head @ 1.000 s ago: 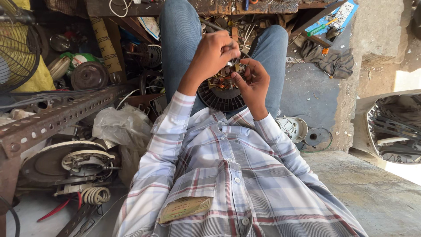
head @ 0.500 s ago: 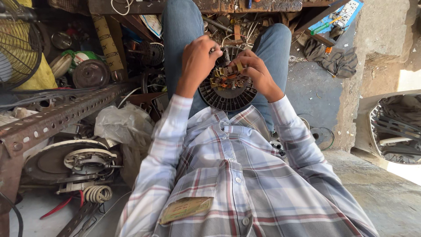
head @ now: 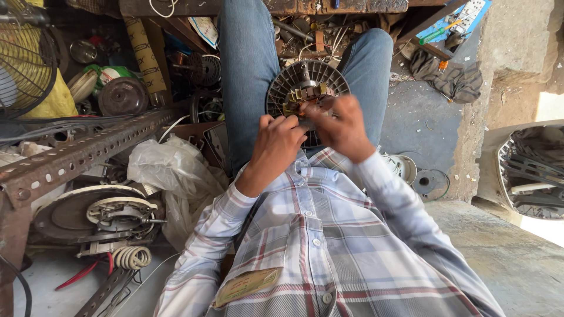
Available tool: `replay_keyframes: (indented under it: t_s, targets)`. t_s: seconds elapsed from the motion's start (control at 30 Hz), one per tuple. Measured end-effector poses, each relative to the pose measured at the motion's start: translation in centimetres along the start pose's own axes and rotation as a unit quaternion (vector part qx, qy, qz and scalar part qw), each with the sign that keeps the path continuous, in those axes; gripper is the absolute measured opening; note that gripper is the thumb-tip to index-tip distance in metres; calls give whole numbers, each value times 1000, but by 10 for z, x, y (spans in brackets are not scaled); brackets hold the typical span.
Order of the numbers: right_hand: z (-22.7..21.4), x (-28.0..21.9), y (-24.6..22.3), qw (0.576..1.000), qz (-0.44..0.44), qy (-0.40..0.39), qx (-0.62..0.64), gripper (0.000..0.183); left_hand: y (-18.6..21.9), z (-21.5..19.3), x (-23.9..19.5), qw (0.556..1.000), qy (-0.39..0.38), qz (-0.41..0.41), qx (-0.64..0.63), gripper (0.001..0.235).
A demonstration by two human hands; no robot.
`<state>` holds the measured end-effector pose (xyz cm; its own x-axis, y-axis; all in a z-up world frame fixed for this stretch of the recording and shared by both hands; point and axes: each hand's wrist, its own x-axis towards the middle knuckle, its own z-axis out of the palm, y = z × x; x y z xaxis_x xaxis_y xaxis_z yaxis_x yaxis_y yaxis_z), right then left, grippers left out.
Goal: The person connects wires to the internal copper coils of a fan motor hub while holding the assembly on their lap.
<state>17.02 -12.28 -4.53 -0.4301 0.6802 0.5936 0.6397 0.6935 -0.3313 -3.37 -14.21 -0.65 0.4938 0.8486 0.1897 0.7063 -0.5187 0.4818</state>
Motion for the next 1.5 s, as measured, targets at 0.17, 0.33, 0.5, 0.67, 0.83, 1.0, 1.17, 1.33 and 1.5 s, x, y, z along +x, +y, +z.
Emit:
replay_keyframes:
  t_s: [0.17,0.33,0.5,0.67,0.83,1.0,1.17,1.33,1.5]
  targets:
    - [17,-26,-12,945,230,51,225,13,1,-28,37,986,90,71,121,6]
    - [52,-35,3,793,444,124,398,6,-27,-12,108,985,109,89,104,9]
    - [43,-22,5,830,404,161,349,7,-90,29,138,996,-15,-92,-8,14]
    - [15,17,39,880,269,14,390,35,-93,27,112,993,83,-71,44,19]
    - [25,20,60,738,379,-87,551,41,-42,-15,62,984,172,-32,27,13]
    - [23,-2,44,870,318,0,376,37,-4,-5,13,993,40,-24,-109,17]
    - [5,-15,-10,988,118,46,86,26,5,7,-6,994,8,-15,-104,29]
    - [11,-31,-21,952,242,69,172,21,9,-23,16,998,53,34,9,8]
    - [38,-43,-15,737,462,182,458,6,4,-29,85,992,86,76,59,7]
